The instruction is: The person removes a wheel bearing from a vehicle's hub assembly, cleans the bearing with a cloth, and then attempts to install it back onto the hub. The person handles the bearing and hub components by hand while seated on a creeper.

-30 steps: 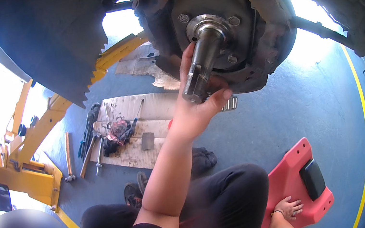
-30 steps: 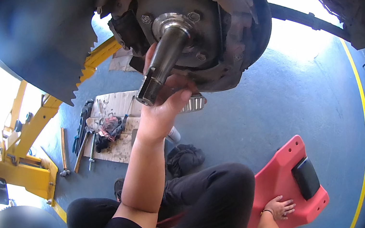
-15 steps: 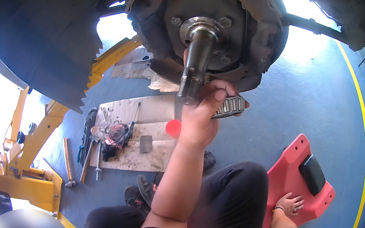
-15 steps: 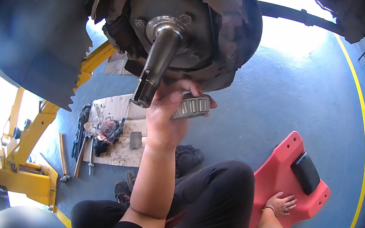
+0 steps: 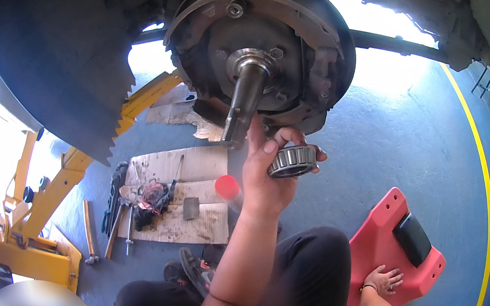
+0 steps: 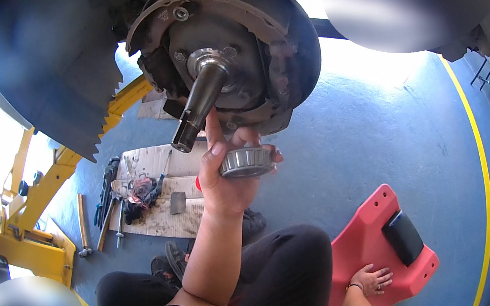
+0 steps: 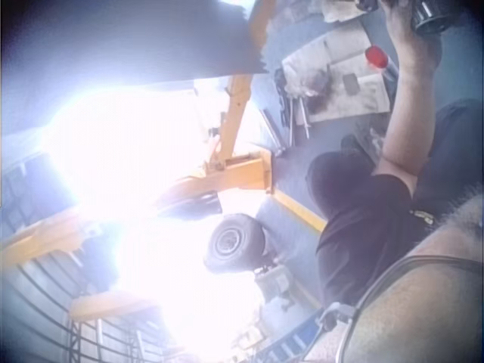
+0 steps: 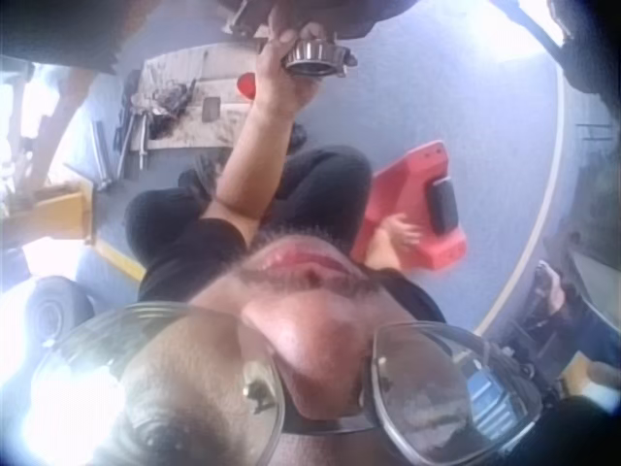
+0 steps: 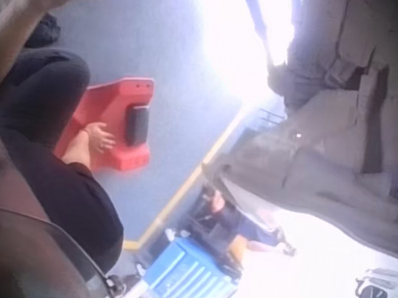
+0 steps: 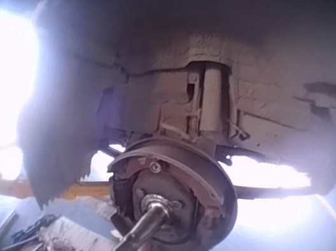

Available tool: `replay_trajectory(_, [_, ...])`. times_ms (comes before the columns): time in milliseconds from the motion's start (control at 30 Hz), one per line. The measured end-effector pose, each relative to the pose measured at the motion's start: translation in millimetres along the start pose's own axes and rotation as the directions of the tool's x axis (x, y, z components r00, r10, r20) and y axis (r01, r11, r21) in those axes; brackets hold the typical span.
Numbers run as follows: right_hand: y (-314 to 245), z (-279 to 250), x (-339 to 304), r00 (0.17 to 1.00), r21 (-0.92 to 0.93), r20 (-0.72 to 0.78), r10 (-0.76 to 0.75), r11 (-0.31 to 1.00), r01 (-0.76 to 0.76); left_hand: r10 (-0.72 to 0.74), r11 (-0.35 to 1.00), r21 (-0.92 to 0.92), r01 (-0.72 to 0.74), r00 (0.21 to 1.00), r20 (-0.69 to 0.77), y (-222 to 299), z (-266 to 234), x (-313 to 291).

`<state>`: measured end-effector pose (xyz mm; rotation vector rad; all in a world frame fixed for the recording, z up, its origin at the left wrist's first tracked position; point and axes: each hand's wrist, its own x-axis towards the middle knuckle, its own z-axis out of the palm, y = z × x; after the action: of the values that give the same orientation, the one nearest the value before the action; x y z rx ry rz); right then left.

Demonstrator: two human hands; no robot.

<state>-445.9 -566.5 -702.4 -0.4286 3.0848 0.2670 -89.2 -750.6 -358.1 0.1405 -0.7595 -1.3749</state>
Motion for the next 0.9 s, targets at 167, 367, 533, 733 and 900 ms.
replay_trajectory(167, [1, -1, 0, 1.000, 0.008, 0.006, -0.001, 1.000, 0.001, -0.022, 0.990, -0.140, 0.028, 0.999, 0.045, -4, 4, -2])
replay_trajectory(367, [1, 0, 0, 1.000, 0.014, -0.012, -0.003, 1.000, 0.003, -0.053, 0.954, -0.293, 0.069, 0.997, 0.063, -4, -4, -6])
replay_trajectory(533, [2, -3, -1, 1.000, 0.024, -0.020, -0.004, 1.000, 0.005, -0.025, 0.899, -0.425, 0.102, 0.983, 0.183, -3, -12, -6])
replay_trajectory(733, [2, -7, -2, 1.000, 0.005, 0.004, -0.013, 1.000, 0.013, -0.039, 0.947, -0.302, 0.106, 0.974, 0.222, -9, -6, -8])
replay_trajectory(900, [1, -10, -4, 1.000, -0.001, 0.003, -0.010, 1.000, 0.010, -0.018, 0.945, -0.311, 0.105, 0.963, 0.269, -12, 0, -6])
